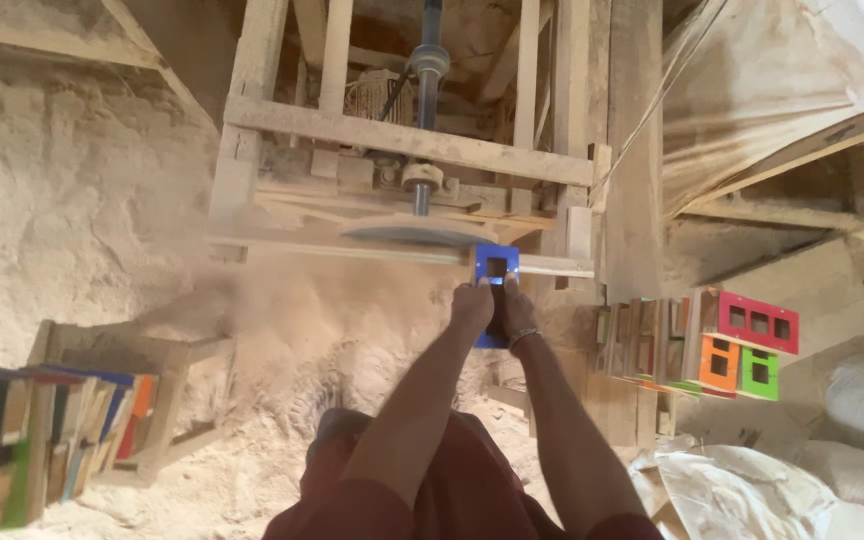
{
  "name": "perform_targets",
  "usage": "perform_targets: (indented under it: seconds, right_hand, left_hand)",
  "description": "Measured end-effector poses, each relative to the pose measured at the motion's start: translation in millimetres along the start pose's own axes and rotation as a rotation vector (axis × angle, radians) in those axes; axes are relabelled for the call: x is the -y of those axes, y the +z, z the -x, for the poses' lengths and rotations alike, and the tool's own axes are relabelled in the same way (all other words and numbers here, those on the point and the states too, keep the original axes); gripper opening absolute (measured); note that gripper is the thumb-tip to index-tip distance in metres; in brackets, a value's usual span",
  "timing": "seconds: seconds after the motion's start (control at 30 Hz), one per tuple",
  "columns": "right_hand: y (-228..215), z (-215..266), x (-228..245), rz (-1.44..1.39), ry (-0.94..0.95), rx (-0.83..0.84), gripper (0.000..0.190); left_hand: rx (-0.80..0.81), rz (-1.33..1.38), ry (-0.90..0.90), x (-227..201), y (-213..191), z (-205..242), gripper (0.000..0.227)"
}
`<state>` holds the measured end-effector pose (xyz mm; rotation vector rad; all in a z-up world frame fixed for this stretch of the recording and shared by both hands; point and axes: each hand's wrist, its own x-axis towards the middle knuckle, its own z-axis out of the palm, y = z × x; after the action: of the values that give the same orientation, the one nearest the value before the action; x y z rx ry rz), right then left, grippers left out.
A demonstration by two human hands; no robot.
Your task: The person repeatedly presses the edges of small, colorful plastic frames against a rotating grinding wheel to smooth or shape them. The frames are handled one at a time, rotated to grind different sides, and then placed on a nearby wooden rack.
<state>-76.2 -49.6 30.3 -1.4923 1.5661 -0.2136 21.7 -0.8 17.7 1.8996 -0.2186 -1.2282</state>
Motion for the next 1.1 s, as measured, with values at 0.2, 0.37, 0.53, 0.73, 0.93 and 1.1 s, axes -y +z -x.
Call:
perform_targets:
  seconds: [0.2, 0.37, 0.53, 0.73, 0.93, 1.1]
  right_hand:
    - [-49, 85, 18, 0.336, -0.440, -0.175, 0.063]
    - [-32, 183, 34, 0.763, -0.544, -0.042, 0.025]
    - [-10, 198, 71, 0.707, -1.192, -0.434, 0.054]
    - [37, 190, 45, -0.591, -0.222, 0.076, 0.050]
    - [92, 127, 41, -1.301, 0.146, 0.174, 0.031]
    - [104, 77, 53, -1.427, 0.250, 0.144, 0.034]
  left_hand:
    - [-0.507, -0.201, 0.769, 33, -30, 84, 0.054]
    - [0.234, 0.489, 0.297, 68, -92, 162, 0.042]
    - [0.374, 1.023, 0.038, 58, -135, 140, 0.029]
    - [0.362, 1.322, 0.067, 60, -174, 105, 0.026]
    - [0.333, 1.245, 0.068, 55, -181, 80, 0.029]
    - [0.348, 1.240, 0.100, 51, -171, 30, 0.022]
